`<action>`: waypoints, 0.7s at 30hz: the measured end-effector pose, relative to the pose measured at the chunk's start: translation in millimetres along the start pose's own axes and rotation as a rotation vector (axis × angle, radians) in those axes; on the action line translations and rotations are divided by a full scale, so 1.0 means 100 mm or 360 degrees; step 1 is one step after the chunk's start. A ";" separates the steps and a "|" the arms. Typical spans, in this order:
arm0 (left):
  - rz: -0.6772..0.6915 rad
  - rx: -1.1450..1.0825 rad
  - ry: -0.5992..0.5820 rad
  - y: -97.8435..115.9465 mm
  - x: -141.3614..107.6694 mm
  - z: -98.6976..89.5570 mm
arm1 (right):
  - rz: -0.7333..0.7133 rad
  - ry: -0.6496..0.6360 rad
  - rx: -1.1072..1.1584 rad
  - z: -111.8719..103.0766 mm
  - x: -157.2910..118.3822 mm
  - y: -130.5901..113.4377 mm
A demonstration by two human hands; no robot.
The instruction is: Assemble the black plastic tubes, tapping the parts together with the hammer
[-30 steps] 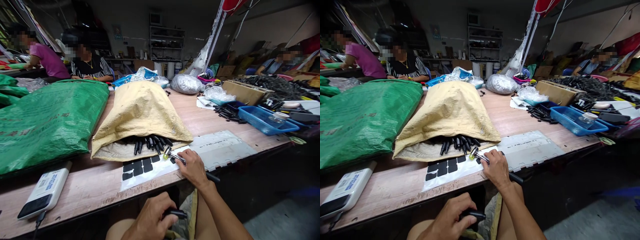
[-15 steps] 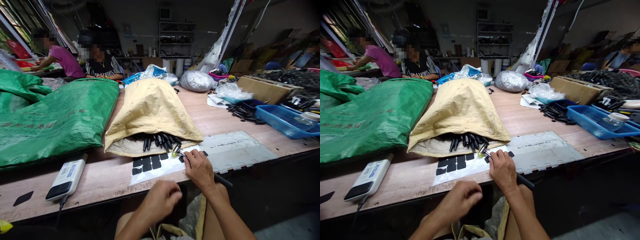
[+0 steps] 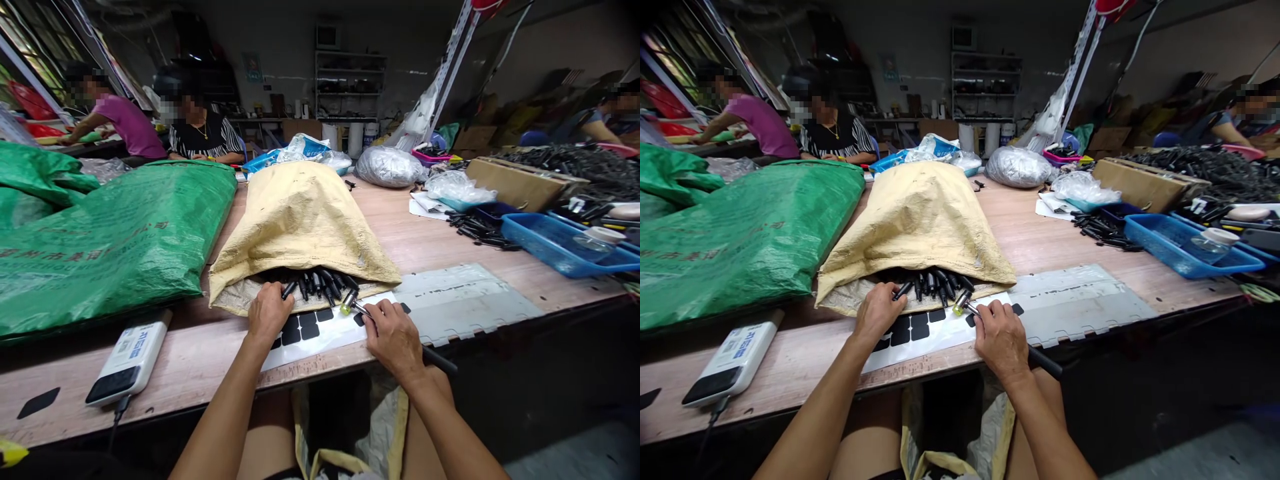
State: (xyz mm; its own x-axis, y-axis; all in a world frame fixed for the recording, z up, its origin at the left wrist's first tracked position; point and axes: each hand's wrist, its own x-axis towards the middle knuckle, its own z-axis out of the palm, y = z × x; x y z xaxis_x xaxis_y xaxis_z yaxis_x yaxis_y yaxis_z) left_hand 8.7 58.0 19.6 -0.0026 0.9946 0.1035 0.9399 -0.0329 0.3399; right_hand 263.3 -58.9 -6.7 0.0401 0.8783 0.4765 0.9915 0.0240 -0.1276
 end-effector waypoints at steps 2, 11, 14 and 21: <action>0.0040 -0.0023 0.0063 -0.03 -0.05 -0.05 | 0.0024 0.0029 0.0037 0.01 0.00 0.00; 0.0819 -0.0648 -0.0153 0.14 -0.50 0.01 | -0.0005 0.0029 0.0123 0.01 -0.01 0.04; 0.0798 -0.0697 -0.0198 0.17 -0.56 0.14 | -0.0012 0.0059 0.0250 0.00 -0.03 0.06; 0.0795 -0.0824 -0.0163 0.13 -0.56 0.18 | -0.0083 0.0133 0.0982 -0.15 -0.04 -0.17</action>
State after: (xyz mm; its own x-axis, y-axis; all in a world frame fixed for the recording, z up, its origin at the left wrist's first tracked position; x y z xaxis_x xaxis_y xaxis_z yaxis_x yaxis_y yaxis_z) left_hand 27.6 3.9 1.6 0.4406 0.8521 0.2823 0.5384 -0.5025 0.6765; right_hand 247.8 -70.5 6.8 0.0280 0.8288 0.5589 0.7395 0.3590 -0.5694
